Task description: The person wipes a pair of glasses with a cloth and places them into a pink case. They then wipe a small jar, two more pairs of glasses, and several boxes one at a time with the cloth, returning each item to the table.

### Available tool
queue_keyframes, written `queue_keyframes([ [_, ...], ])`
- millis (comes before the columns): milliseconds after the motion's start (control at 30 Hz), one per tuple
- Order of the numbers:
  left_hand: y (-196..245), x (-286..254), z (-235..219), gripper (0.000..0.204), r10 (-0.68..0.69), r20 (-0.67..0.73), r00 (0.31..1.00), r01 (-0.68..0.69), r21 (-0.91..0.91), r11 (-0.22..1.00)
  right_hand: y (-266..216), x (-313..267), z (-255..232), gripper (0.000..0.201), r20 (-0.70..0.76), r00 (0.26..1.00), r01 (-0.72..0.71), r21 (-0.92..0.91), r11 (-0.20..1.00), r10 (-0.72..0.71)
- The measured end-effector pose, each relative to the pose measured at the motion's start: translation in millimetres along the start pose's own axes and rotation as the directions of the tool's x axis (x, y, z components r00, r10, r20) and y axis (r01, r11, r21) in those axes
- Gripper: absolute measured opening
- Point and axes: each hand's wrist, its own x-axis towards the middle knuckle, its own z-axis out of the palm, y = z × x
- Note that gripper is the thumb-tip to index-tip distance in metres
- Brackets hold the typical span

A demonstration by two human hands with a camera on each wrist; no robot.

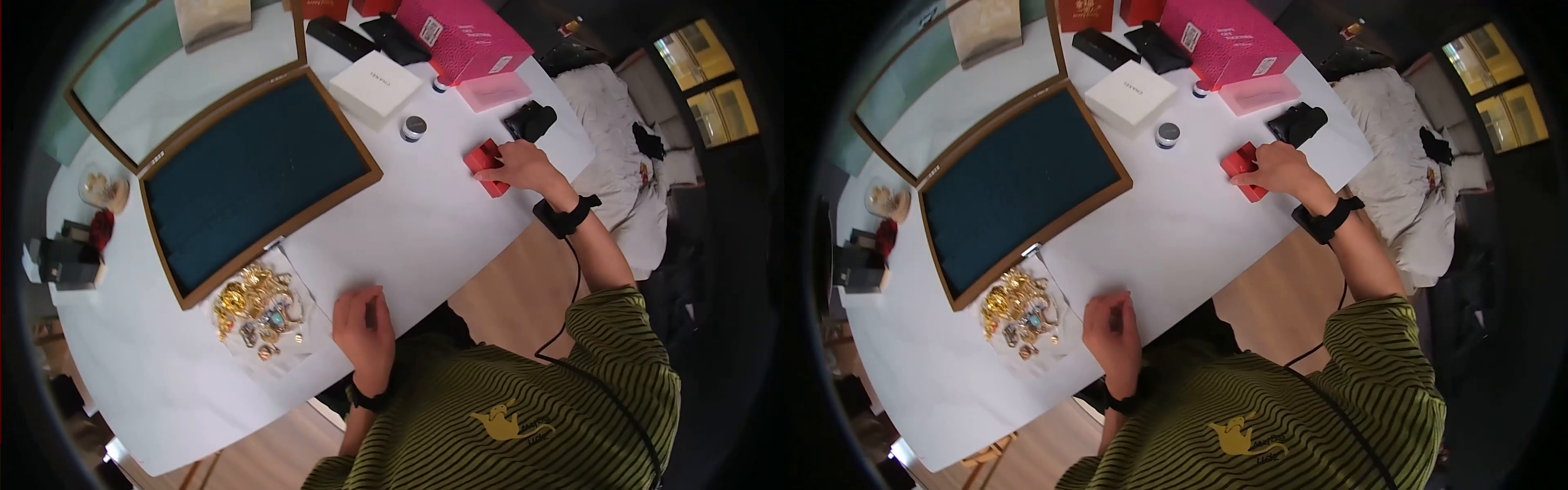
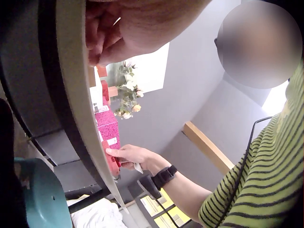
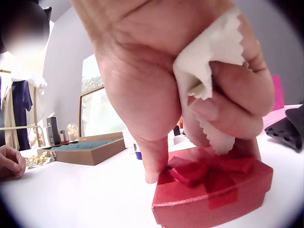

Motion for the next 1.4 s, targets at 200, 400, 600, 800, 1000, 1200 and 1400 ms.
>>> queue_keyframes([
  [200, 1, -3, 1, 0.008, -0.009, 0.004, 1.0, 0.009, -0.02, 1.0, -1, -16, -8, 0.077, -0.062, 0.994, -0.09, -0.001, 0.996, 0.089],
  [400, 0, -2, 1, 0.007, -0.01, -0.01, 1.0, 0.009, -0.024, 1.0, -6, -37, -4, 0.08, -0.16, 0.979, -0.128, -0.022, 0.991, 0.123],
  [600, 5, -1, -1, 0.01, -0.087, 0.036, 0.996, 0.088, -0.028, 0.996, -9, -42, 15, 0.069, -0.192, 0.976, -0.108, -0.006, 0.994, 0.105],
  [800, 0, -2, 1, 0.007, 0.004, -0.007, 1.0, -0.004, -0.018, 1.0, -4, -22, 16, 0.053, -0.229, 0.971, -0.086, -0.051, 0.995, 0.072],
  [1000, 1, -2, 1, 0.007, -0.028, 0.002, 1.0, 0.028, -0.033, 0.999, 7, 32, 12, 0.054, -0.315, 0.947, 0.031, -0.108, 0.994, -0.064],
  [1200, 0, -3, 2, 0.007, -0.015, -0.006, 1.0, 0.015, 0.018, 1.0, 2, 55, 6, 0.057, -0.254, 0.961, 0.075, -0.122, 0.99, -0.104],
  [1400, -1, -3, 3, 0.007, -0.005, -0.013, 1.0, 0.006, 0.012, 1.0, -15, 42, -9, 0.068, -0.213, 0.977, -0.059, -0.145, 0.988, 0.027],
])
